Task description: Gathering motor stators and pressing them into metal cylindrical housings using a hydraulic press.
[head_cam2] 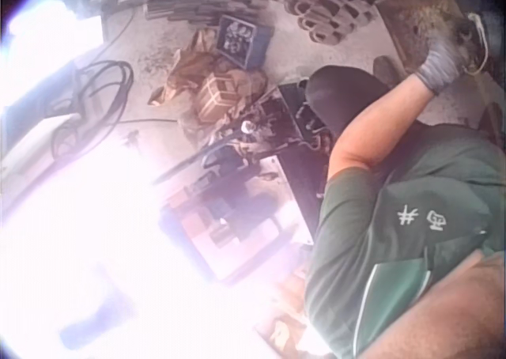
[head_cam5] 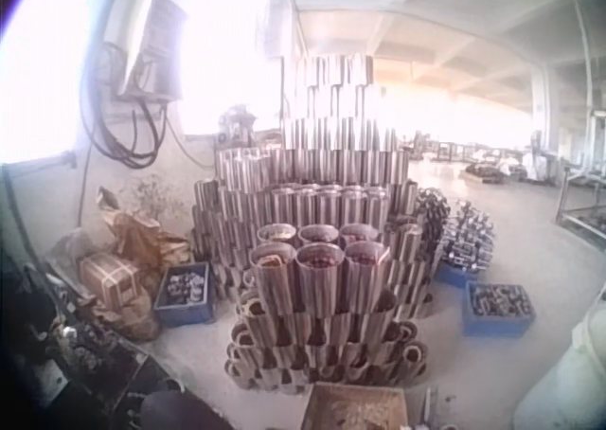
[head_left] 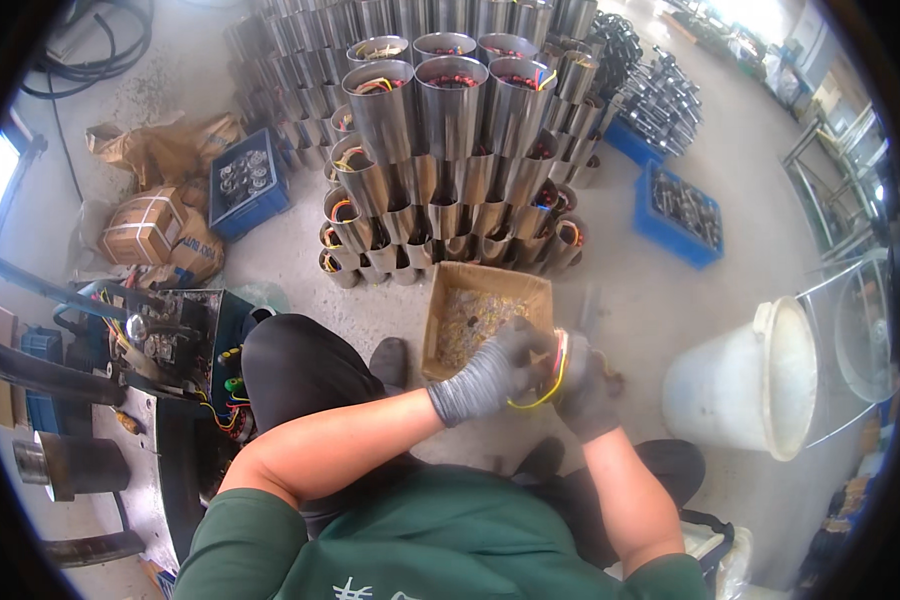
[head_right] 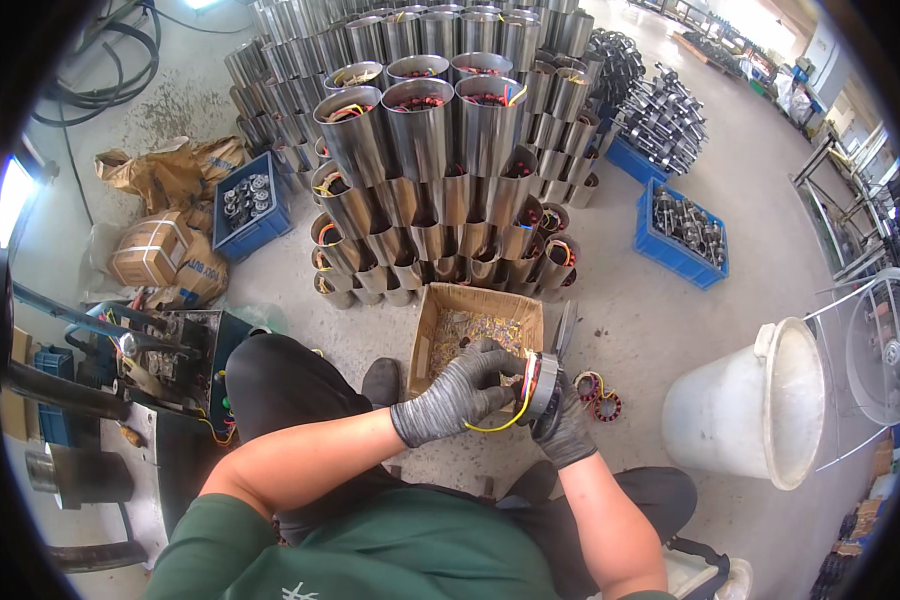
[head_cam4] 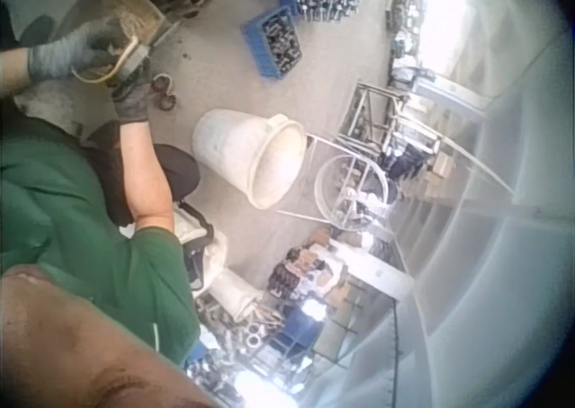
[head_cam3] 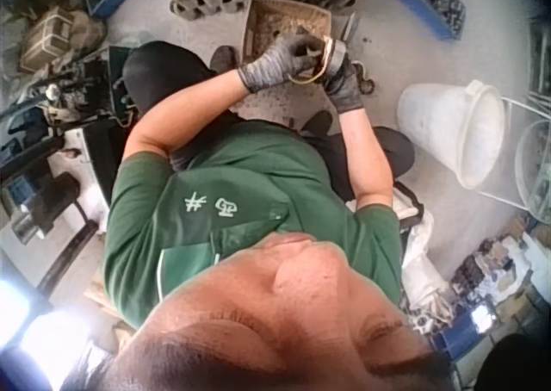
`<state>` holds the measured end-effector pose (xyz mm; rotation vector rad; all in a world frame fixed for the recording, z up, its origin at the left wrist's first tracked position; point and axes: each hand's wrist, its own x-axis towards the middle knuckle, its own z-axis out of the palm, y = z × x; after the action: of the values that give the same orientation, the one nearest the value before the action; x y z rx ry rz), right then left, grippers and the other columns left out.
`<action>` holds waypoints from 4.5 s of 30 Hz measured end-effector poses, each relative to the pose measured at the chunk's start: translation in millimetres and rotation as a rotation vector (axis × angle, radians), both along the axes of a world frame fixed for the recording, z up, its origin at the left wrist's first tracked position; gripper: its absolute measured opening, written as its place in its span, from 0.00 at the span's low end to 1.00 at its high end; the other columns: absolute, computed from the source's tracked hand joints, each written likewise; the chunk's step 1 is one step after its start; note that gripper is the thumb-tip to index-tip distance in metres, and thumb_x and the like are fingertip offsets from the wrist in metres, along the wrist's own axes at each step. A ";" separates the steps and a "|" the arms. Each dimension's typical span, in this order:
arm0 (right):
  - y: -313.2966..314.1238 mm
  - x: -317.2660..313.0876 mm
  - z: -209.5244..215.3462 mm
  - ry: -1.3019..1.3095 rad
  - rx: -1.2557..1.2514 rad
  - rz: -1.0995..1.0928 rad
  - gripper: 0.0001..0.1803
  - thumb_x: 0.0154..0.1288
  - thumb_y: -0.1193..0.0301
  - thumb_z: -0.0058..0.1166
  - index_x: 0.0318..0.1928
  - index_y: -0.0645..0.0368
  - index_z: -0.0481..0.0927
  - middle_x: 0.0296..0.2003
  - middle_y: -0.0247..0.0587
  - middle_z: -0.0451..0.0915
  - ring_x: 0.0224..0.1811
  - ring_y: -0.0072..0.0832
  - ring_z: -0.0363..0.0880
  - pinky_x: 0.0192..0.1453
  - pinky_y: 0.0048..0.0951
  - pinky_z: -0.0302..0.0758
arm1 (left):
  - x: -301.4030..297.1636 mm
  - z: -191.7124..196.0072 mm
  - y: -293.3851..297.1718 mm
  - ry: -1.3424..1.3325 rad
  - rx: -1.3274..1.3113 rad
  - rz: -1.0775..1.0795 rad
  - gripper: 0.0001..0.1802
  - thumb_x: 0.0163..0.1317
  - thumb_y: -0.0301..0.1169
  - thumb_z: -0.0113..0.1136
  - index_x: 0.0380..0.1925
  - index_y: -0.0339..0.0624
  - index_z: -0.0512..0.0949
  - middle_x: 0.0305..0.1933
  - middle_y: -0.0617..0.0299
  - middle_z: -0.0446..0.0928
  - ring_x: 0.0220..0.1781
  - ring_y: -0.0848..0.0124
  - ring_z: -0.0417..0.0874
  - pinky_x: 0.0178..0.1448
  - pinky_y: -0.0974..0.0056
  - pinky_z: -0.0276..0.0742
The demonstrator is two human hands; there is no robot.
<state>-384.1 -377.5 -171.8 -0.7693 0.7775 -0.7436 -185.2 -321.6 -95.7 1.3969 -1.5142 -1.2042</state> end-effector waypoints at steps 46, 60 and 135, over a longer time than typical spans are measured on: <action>-9.1 -13.5 26.4 0.044 -0.043 0.050 0.13 0.71 0.68 0.55 0.51 0.62 0.77 0.39 0.37 0.83 0.38 0.26 0.85 0.39 0.26 0.83 | 47.6 -26.4 -30.8 -0.695 0.054 -0.261 0.20 0.63 0.37 0.62 0.55 0.46 0.79 0.49 0.47 0.81 0.51 0.48 0.83 0.53 0.49 0.79; -18.8 -12.7 -3.4 0.427 -0.584 -0.312 0.17 0.68 0.79 0.55 0.56 0.60 0.70 0.43 0.38 0.79 0.40 0.29 0.83 0.41 0.30 0.84 | 24.3 -50.1 -15.8 0.409 0.508 0.180 0.25 0.70 0.51 0.57 0.49 0.39 0.81 0.37 0.59 0.83 0.28 0.68 0.81 0.35 0.65 0.80; 53.6 15.9 -14.8 0.225 0.099 0.170 0.11 0.65 0.75 0.56 0.47 0.61 0.76 0.17 0.32 0.71 0.11 0.22 0.67 0.14 0.25 0.66 | 51.5 -71.5 -11.4 0.650 0.409 0.422 0.15 0.61 0.25 0.63 0.49 0.37 0.77 0.35 0.63 0.81 0.33 0.73 0.81 0.42 0.69 0.79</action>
<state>-368.2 -324.0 -186.6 -0.8265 0.9314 -0.4670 -133.7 -333.0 -167.2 1.2986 -0.5154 -1.5368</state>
